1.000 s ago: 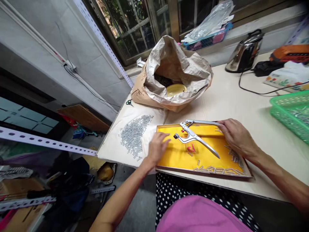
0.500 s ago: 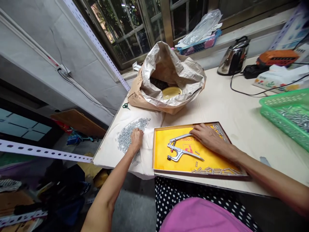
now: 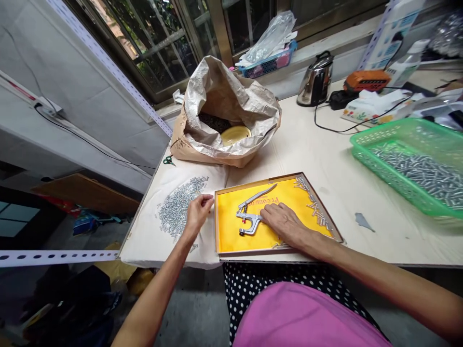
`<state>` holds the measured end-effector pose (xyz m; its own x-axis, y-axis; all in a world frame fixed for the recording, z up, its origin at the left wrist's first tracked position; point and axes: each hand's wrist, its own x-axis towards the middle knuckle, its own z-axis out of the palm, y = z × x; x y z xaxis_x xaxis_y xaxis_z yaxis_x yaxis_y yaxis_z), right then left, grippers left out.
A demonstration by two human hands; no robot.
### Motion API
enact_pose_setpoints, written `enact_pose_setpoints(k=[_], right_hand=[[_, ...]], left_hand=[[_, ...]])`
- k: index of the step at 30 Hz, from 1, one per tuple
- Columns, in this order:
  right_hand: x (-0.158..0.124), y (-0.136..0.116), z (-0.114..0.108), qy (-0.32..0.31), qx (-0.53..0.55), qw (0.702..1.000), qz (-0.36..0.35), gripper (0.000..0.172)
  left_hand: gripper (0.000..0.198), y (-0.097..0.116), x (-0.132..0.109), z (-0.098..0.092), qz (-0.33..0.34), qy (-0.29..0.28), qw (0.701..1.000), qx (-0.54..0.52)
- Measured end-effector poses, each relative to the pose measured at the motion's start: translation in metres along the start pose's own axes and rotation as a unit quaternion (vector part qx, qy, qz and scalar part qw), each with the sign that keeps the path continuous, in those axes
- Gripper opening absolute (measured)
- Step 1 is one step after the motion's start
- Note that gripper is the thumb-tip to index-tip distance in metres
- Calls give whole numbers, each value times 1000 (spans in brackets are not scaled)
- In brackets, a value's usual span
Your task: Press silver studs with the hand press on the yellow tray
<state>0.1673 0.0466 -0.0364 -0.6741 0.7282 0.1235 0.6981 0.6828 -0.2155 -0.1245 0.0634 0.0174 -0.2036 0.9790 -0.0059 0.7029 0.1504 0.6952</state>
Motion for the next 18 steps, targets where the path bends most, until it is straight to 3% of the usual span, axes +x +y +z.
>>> enact_pose_setpoints(k=[4,7,13,18], right_hand=[[-1,0,-3,2,5,1000,8,20],[-1,-1,-3,45,-34,998,-32,21],[-3,0,4,158,-86,981,-79,17],[-3,1,5,162,-87,980,-80,17]], left_hand=[[36,20,-47,27,-52,-79,984,-152],[41,24,-67,44,-113,-94,961,-234],[49,23,-75,60,-164,-94,940,-285],[45,26,-72,65,-184,-94,941,-267]])
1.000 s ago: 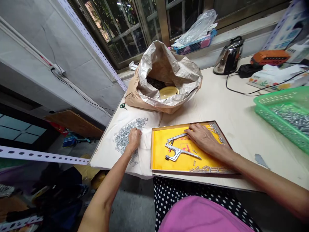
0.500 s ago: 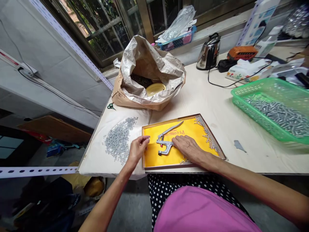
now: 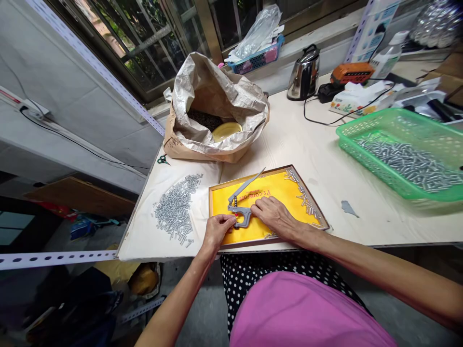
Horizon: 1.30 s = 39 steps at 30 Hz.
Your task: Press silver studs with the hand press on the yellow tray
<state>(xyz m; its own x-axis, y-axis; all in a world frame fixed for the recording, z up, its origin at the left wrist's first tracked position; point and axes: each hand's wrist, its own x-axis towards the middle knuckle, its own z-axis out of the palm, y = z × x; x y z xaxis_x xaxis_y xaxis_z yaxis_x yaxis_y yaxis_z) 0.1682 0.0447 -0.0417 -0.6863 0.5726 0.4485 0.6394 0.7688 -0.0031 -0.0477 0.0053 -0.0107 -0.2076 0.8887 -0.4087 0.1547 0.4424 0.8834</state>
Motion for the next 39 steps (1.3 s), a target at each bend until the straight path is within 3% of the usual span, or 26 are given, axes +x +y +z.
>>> enact_pose_setpoints(k=[8,14,19,20,23,25,28,33,36,39], right_hand=[[4,6,1,-28,22,999,-1,19],[8,8,3,-111,52,992,18,20],[14,20,-6,-161,92,982,40,18],[16,26,-7,-159,102,981,46,25],[24,45,-10,-166,118,977,59,77],[30,56,-9,-201,123,970,60,95],[36,65,-7,-237,139,960,57,96],[37,66,-8,-232,140,961,59,84],[35,63,-11,-229,134,962,66,73],[32,57,-15,-216,147,963,66,63]], left_hand=[[23,16,6,2,-65,-42,994,77],[23,29,6,5,-132,-86,980,122],[21,32,8,6,-176,-88,974,111],[20,33,8,5,-179,-88,974,112],[20,33,8,5,-185,-90,972,117],[21,33,9,5,-186,-89,971,121],[24,33,9,6,-186,-84,971,124],[23,33,10,6,-181,-88,970,138],[25,31,5,5,-130,-78,960,236],[17,28,-2,10,68,4,912,404]])
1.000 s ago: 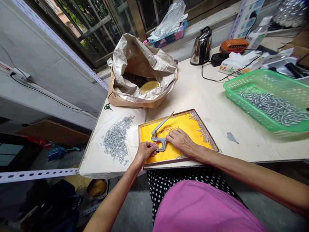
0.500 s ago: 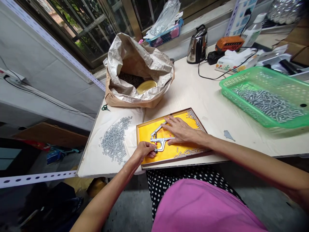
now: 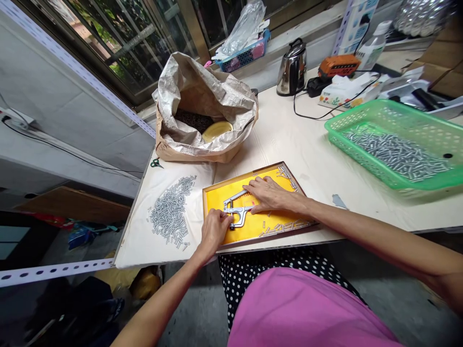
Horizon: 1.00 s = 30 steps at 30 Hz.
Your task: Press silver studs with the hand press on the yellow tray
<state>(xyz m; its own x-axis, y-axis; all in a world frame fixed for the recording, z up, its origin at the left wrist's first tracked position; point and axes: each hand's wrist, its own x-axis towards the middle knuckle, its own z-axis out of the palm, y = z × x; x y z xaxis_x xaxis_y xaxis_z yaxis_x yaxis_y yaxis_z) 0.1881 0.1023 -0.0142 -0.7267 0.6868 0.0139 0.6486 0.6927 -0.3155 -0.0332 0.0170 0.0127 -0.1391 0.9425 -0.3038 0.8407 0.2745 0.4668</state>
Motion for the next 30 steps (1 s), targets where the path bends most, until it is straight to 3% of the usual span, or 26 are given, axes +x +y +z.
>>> enact_pose_setpoints(k=[2,3,5,7,10,13,17,21,25,30], right_hand=[[-3,-6,0,18,11,1000,-10,57],[-5,-9,1,30,14,999,-16,55],[-7,-13,1,52,15,998,-21,54],[-9,-16,1,58,11,998,-18,59],[-13,-15,-1,22,2,1000,0,73],[-16,-17,-4,1,-25,1000,15,68],[-15,-26,-3,27,-67,997,21,40],[-8,-29,6,21,-70,997,31,20],[-3,-26,16,10,-60,998,30,18],[-2,-23,19,8,-50,998,24,18]], left_hand=[[21,6,-1,6,127,73,986,78],[31,10,1,9,182,81,975,100],[48,18,10,13,269,56,953,126],[57,25,24,14,312,7,939,146],[67,29,40,12,326,-51,928,176],[72,31,44,10,335,-57,916,211],[53,35,36,11,336,-34,904,262],[33,35,32,14,315,-6,914,255],[17,34,33,18,298,2,926,233],[14,34,32,20,285,2,932,226]])
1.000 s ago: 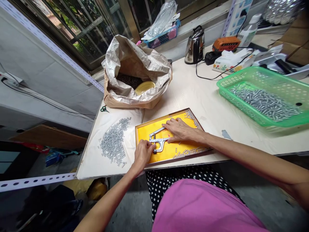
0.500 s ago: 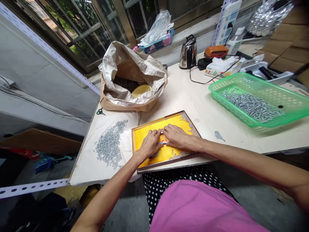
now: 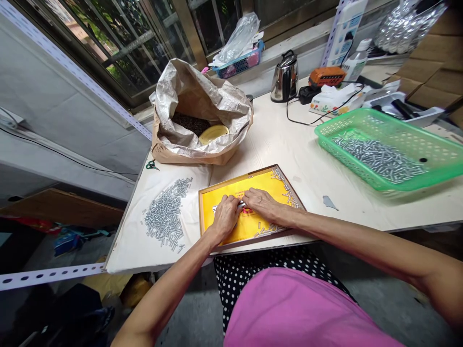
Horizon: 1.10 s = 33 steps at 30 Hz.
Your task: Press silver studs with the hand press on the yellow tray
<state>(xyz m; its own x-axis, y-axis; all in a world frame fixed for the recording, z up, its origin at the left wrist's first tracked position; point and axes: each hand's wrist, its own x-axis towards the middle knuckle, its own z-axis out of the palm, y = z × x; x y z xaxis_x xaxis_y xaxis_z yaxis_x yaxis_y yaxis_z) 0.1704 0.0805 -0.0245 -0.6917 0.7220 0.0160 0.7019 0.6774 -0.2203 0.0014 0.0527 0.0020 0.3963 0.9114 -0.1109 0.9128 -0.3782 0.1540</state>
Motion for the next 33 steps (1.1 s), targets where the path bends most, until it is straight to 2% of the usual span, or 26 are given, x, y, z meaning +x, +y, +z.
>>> enact_pose_setpoints(k=[3,6,10,13,17,20,24,27,29,33], right_hand=[[0,0,-2,40,4,999,6,21],[-2,-1,-3,96,-3,995,-36,26],[-3,-7,-2,47,-14,997,-58,19],[-7,-11,-1,22,-9,998,-51,19],[-24,-8,0,61,42,996,-49,23],[-43,2,0,93,47,994,-46,21],[-62,18,0,113,22,993,-7,23],[-69,28,-1,149,10,989,12,23],[-73,31,-1,187,7,982,20,25],[-73,30,1,233,0,972,34,29]], left_hand=[[26,-9,3,-2,-16,21,1000,-9],[46,-26,9,-4,-39,13,997,-58],[38,-47,11,-8,-68,14,986,-149],[39,-58,2,-16,-106,65,976,-178],[31,-83,-22,-36,-173,172,956,-161],[28,-111,-46,-47,-234,209,944,-101],[27,-141,-77,-44,-291,155,944,-1],[27,-150,-91,-34,-310,102,945,39],[27,-152,-96,-28,-314,88,944,47],[29,-152,-89,-22,-329,101,937,55]])
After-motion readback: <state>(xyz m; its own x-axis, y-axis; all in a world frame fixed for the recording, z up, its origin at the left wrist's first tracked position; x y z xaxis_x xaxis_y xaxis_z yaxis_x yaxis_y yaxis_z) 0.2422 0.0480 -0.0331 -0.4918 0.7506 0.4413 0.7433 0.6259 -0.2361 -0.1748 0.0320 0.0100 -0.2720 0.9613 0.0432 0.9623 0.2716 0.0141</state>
